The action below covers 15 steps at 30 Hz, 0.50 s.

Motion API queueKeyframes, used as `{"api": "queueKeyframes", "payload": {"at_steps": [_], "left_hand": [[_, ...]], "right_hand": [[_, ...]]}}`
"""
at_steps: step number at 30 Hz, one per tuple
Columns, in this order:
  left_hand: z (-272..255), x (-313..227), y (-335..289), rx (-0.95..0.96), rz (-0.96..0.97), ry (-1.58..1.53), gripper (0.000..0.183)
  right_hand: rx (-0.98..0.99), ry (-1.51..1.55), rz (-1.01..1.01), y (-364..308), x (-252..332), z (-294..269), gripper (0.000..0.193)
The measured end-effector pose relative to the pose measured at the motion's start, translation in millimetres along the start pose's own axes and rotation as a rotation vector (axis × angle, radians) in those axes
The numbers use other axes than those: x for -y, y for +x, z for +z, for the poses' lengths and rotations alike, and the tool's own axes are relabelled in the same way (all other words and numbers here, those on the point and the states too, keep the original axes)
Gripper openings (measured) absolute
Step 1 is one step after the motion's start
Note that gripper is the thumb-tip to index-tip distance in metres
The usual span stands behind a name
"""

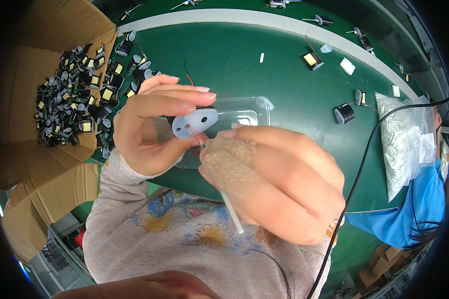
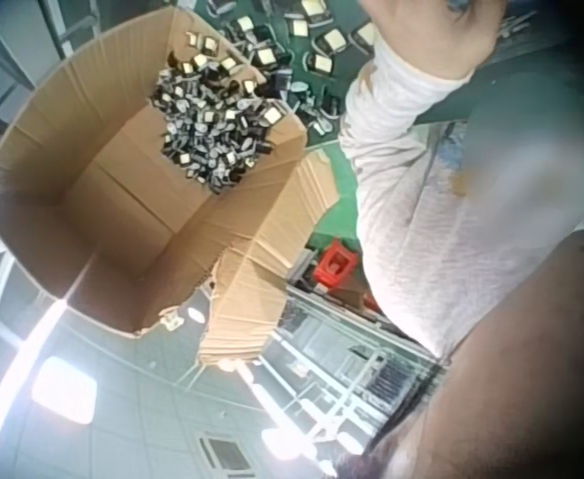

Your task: The person threads a wire through a white plastic piece and then presses the assembly onto a black component by hand.

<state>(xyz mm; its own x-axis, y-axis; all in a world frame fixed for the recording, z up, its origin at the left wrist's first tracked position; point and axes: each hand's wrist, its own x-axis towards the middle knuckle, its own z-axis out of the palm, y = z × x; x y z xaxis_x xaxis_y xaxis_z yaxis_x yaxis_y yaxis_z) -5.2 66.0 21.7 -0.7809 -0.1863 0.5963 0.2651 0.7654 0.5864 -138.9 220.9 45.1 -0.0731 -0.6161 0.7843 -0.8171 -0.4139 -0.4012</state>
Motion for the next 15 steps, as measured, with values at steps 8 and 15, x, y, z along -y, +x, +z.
{"api": "queueKeyframes", "payload": {"at_steps": [8, 15], "left_hand": [[-5.8, -8.4, 1.6, 0.126, -0.048, -0.008, 0.04], [2.2, -3.8, -1.7, 0.03, -0.258, -0.485, 0.032]], "right_hand": [[-0.032, 0.116, 0.093, 3.1, -16.1, 13.3, 0.023], [0.045, 0.044, 0.191, 3.5, -10.3, 5.7, 0.021]]}}
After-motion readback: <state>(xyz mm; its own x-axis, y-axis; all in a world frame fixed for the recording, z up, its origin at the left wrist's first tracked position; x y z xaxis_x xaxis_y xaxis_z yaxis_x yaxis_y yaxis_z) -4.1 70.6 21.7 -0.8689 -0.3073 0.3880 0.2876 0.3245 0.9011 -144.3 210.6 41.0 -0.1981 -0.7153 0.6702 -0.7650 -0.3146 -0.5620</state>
